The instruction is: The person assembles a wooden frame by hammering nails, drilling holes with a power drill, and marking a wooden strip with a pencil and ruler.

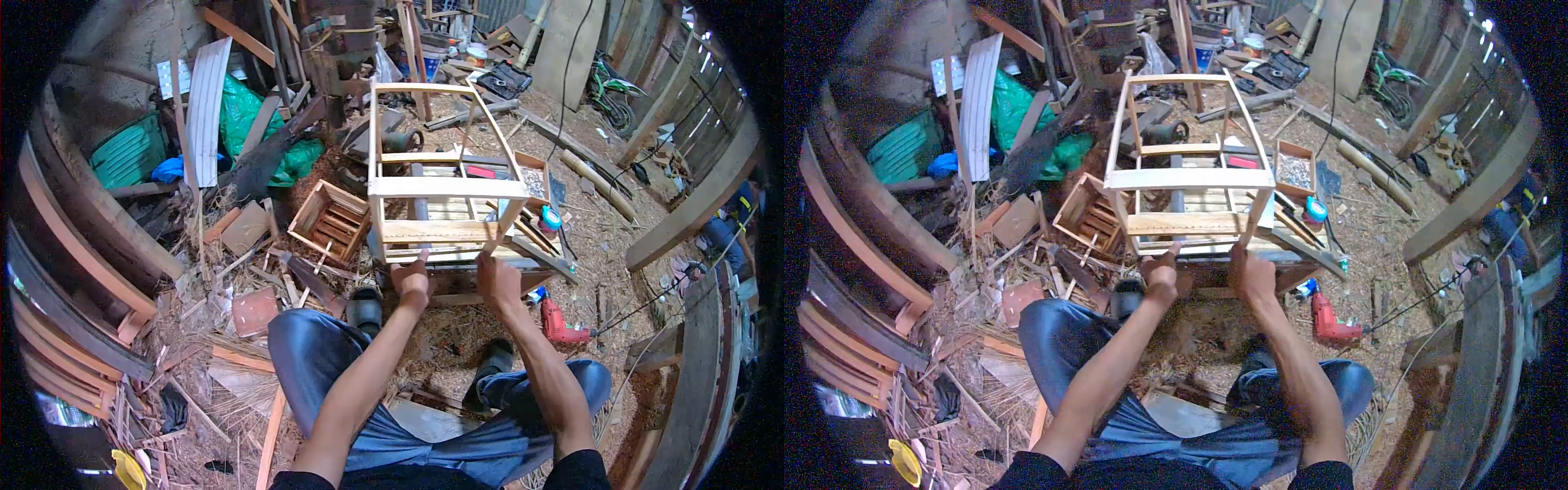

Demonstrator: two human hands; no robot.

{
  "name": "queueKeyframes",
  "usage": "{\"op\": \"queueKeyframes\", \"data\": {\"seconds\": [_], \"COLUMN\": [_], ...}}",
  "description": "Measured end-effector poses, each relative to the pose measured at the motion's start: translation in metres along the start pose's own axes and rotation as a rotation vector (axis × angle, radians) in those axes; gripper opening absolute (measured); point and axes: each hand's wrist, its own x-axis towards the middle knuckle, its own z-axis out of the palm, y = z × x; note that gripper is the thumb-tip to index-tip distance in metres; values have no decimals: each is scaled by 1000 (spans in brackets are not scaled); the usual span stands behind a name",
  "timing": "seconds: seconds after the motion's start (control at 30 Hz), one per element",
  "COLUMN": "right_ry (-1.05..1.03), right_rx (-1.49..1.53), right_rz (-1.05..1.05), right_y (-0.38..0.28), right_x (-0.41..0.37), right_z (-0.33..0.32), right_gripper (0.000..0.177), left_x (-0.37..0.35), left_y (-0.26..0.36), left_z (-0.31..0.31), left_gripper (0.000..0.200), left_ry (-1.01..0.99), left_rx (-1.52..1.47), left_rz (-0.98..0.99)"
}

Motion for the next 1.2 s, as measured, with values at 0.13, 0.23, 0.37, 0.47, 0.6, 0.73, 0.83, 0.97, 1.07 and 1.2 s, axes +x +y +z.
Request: {"op": "queueKeyframes", "data": {"seconds": [0.13, 0.23, 0.37, 0.47, 0.6, 0.73, 0.83, 0.97, 1.07, 1.2], "right_ry": [63, 124, 97, 105, 295, 286, 297, 335, 336, 127], "right_rx": [-101, -181, -283, -282, -136, -104, -29, -59, -35, -76], "right_rz": [30, 4, -46, -36, -212, -197, -204, -98, -71, 10], "right_y": [28, 41, 35, 21, 48, 49, 48, 37, 39, 38], "right_x": [3, 4, 7, 7, 5, 10, 8, 6, 7, 11], "right_z": [36, 52, 45, 30, 49, 48, 45, 42, 44, 34], "right_gripper": [25, 32, 32, 33, 37, 38, 39, 37, 31, 18], "left_x": [-32, -9, -9, 4, 11, 11, 9, 27, 40, 24], "left_y": [42, 5, 45, 44, 29, 14, 35, 59, 66, 83], "left_z": [10, -13, -58, -86, -86, -78, -71, -74, -79, -70], "left_gripper": [39, 35, 32, 31, 30, 31, 39, 49, 42, 40], "left_ry": [77, 27, -244, -82, 19, -10, -65, -329, -476, -524], "left_rx": [-47, 148, 747, 1098, 765, 519, 619, 765, 860, 902], "left_rz": [-92, -49, -149, 538, 483, 608, 853, 915, 717, 728]}}
